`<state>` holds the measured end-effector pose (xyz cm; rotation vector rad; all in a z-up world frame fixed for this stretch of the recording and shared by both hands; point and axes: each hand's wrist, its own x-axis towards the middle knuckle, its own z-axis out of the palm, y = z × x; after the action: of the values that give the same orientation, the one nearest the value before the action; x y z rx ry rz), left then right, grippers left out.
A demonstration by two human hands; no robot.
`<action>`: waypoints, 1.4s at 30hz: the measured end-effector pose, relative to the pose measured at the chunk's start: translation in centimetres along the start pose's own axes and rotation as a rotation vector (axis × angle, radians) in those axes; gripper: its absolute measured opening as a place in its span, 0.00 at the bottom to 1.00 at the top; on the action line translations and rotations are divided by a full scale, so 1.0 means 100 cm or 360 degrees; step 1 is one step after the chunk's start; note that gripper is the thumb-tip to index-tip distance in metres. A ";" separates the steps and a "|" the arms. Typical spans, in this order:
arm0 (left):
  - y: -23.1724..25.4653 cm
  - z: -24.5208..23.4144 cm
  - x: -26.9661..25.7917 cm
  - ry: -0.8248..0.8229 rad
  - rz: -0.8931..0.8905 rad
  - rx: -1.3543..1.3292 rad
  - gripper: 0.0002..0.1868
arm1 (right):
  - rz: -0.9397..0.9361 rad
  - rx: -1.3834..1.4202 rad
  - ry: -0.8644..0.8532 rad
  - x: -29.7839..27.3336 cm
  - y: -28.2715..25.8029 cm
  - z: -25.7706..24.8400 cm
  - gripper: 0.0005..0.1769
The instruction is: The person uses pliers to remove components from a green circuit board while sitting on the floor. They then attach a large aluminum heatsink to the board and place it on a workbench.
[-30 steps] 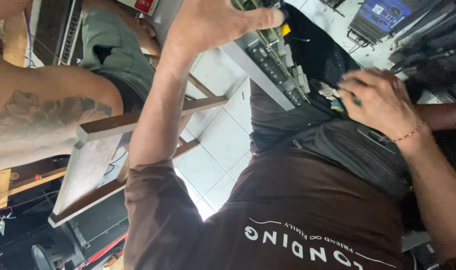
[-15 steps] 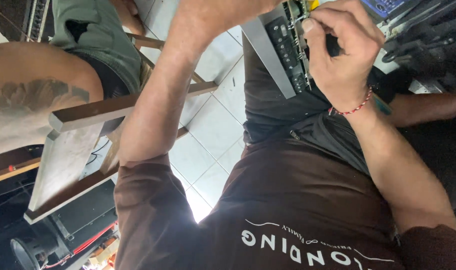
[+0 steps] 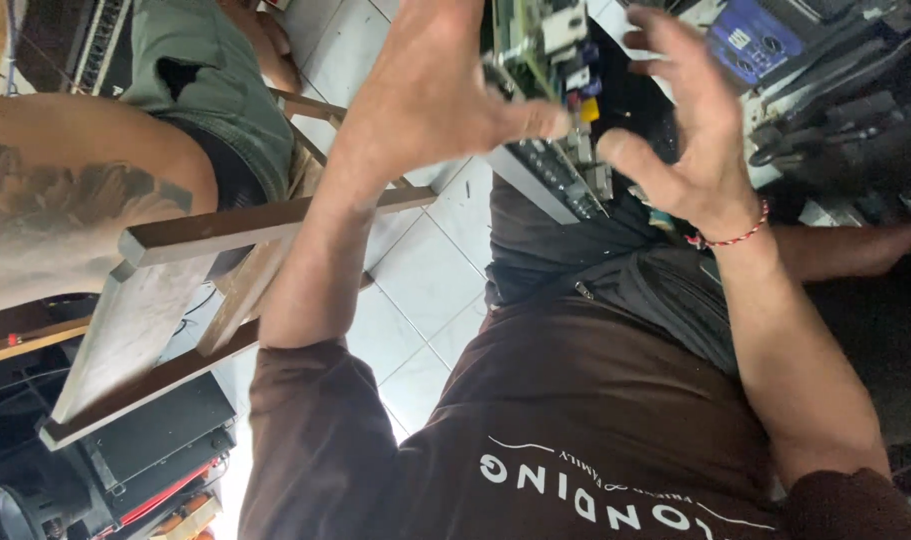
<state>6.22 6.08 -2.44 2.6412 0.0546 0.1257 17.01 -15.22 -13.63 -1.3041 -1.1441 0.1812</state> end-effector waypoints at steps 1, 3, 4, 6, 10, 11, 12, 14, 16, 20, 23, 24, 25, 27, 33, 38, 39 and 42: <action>-0.002 -0.001 -0.006 0.0000 0.0033 -0.0002 0.56 | 0.0062 0.0186 -0.0139 0.002 -0.001 0.000 0.40; -0.010 0.004 -0.021 0.0006 0.0038 0.0025 0.63 | 0.0011 0.0262 -0.0240 0.010 -0.007 0.007 0.40; -0.015 0.006 -0.028 0.0000 0.0042 0.0046 0.69 | -0.0028 0.0339 -0.0336 0.015 -0.010 0.011 0.41; -0.007 -0.006 -0.042 0.0009 0.0023 -0.0055 0.65 | 0.0011 0.0243 -0.0324 0.005 -0.004 0.015 0.41; -0.019 0.009 -0.064 0.0324 0.0418 -0.1073 0.47 | 0.0016 0.0602 -0.0279 0.004 0.003 0.019 0.35; -0.017 0.030 -0.072 0.0324 0.0406 -0.1073 0.47 | 0.0021 0.0611 -0.0282 -0.001 0.006 0.020 0.35; -0.016 0.050 -0.076 0.0739 0.0311 -0.1347 0.54 | 0.0091 0.0567 -0.0213 -0.005 0.009 0.018 0.36; -0.011 0.088 -0.077 0.1148 0.0210 -0.1619 0.62 | 0.0156 0.0515 -0.0136 -0.008 0.008 0.017 0.38; -0.005 0.126 -0.074 0.1515 0.0143 -0.1253 0.68 | 0.0211 0.0514 -0.0102 -0.006 -0.001 0.021 0.37; -0.006 0.166 -0.078 0.1750 -0.0108 -0.0960 0.49 | -0.0064 0.0037 -0.0092 -0.002 -0.015 0.038 0.41; -0.027 0.169 -0.090 0.1985 -0.0347 -0.1175 0.46 | -0.0096 -0.0057 -0.0106 -0.001 -0.019 0.047 0.40; -0.039 0.169 -0.095 0.1996 -0.0305 -0.1231 0.43 | -0.0113 -0.0043 -0.0220 -0.001 -0.017 0.047 0.45; -0.052 0.169 -0.100 0.2008 -0.0263 -0.1286 0.41 | -0.0132 -0.0029 -0.0335 -0.001 -0.014 0.048 0.51; -0.062 0.153 -0.098 0.1940 -0.0039 -0.1474 0.39 | -0.0174 -0.0030 -0.0377 0.000 -0.010 0.048 0.47; -0.080 0.116 -0.099 0.1370 0.0394 -0.2125 0.47 | -0.0226 -0.0085 -0.0336 -0.004 -0.010 0.040 0.30; -0.060 0.080 -0.079 0.0671 0.0379 -0.2509 0.66 | -0.0153 -0.0092 -0.0352 -0.007 -0.026 0.028 0.26; -0.059 0.082 -0.075 0.0681 0.0402 -0.2529 0.64 | -0.0108 -0.0100 -0.0351 -0.009 -0.033 0.026 0.27; -0.056 0.097 -0.054 0.0700 0.0479 -0.2593 0.57 | -0.0072 -0.0058 -0.0240 -0.020 -0.045 0.020 0.26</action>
<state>1.70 6.11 -14.03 0.9508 -0.2125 0.5585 12.42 -16.70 -11.39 -1.3127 -1.3094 0.2292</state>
